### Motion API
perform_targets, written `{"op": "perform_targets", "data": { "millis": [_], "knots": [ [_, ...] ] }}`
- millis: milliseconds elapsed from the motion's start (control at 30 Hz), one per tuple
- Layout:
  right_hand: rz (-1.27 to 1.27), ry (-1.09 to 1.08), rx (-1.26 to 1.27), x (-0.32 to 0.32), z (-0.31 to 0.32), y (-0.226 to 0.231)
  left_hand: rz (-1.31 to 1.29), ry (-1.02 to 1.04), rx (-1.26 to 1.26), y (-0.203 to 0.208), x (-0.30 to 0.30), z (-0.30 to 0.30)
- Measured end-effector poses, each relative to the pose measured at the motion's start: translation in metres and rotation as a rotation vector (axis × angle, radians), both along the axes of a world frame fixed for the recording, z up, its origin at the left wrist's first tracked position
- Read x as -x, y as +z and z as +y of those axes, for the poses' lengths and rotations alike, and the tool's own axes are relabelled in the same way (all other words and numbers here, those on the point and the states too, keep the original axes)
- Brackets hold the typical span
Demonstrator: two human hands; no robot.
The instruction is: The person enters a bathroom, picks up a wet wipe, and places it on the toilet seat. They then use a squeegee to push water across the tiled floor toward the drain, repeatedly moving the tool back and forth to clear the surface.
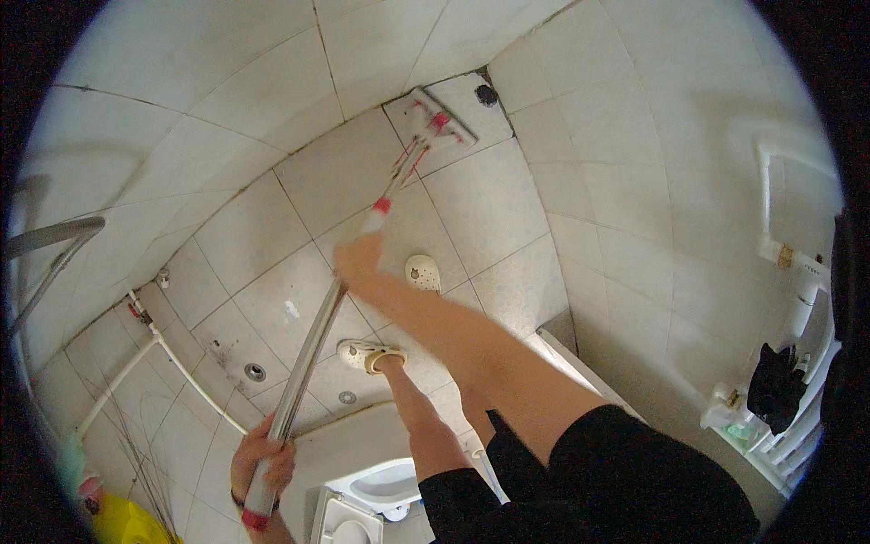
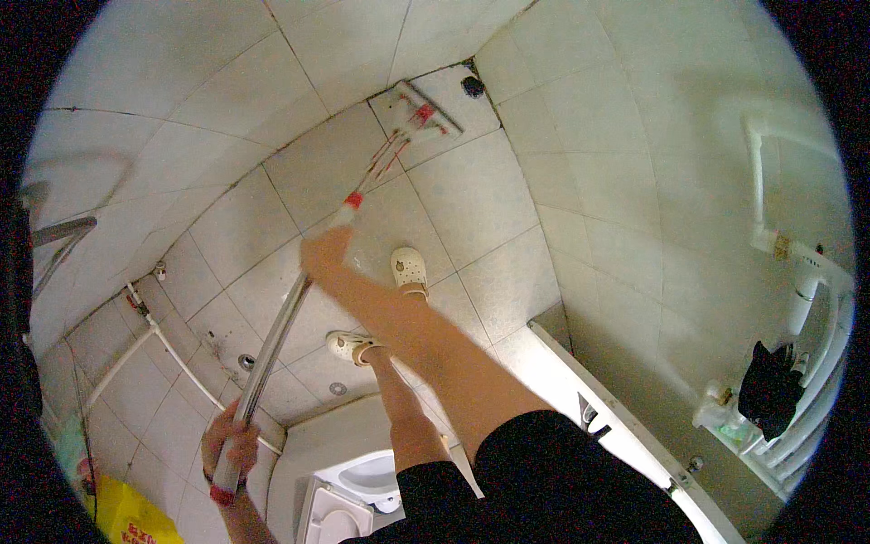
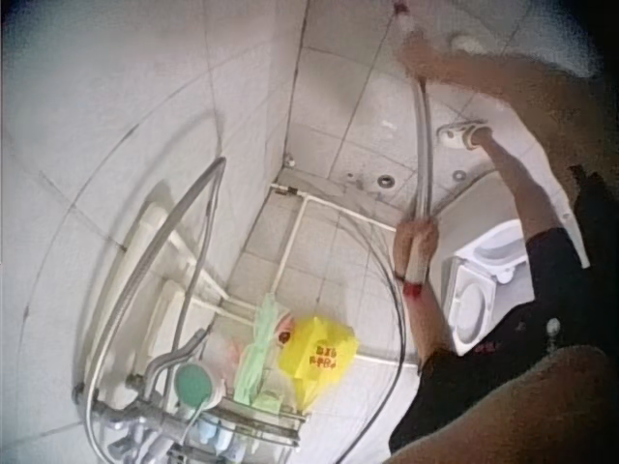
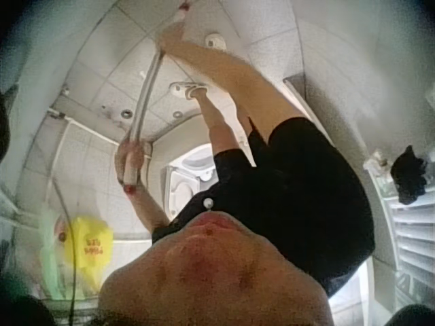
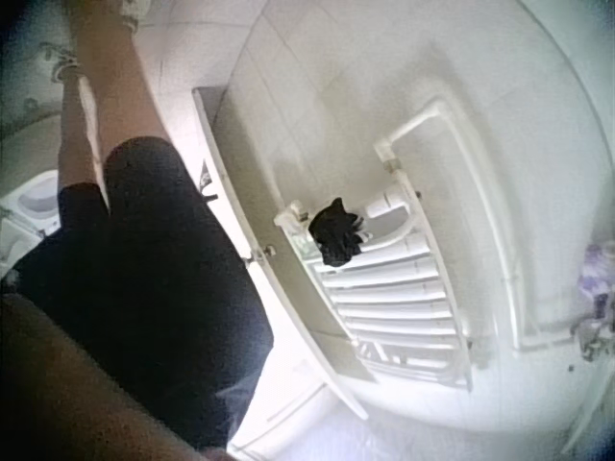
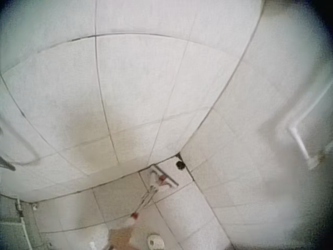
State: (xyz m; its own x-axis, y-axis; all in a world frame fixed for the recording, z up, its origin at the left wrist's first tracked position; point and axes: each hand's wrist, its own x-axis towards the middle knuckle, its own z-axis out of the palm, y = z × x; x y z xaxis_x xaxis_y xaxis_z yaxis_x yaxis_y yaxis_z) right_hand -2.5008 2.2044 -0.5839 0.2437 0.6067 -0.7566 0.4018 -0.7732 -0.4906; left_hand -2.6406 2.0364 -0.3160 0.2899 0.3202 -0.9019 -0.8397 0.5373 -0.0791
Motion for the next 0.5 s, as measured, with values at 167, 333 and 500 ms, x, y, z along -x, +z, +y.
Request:
{"op": "perform_targets", "data": {
  "millis": [167, 333, 500],
  "knots": [
    [0.023, -0.059, 0.127, 0.086, -0.120, 0.066, 0.263, -0.170, 0.200, 0.087, 0.050, -0.101],
    [0.296, -0.138, 0.389, 0.125, -0.171, 0.140, 0.298, 0.102, 0.448, 0.161, 0.056, -0.154],
    [0.353, -0.165, 0.396, 0.096, -0.163, 0.172, -0.194, 0.412, 0.271, 0.174, 0.029, -0.184]
  ]
}}
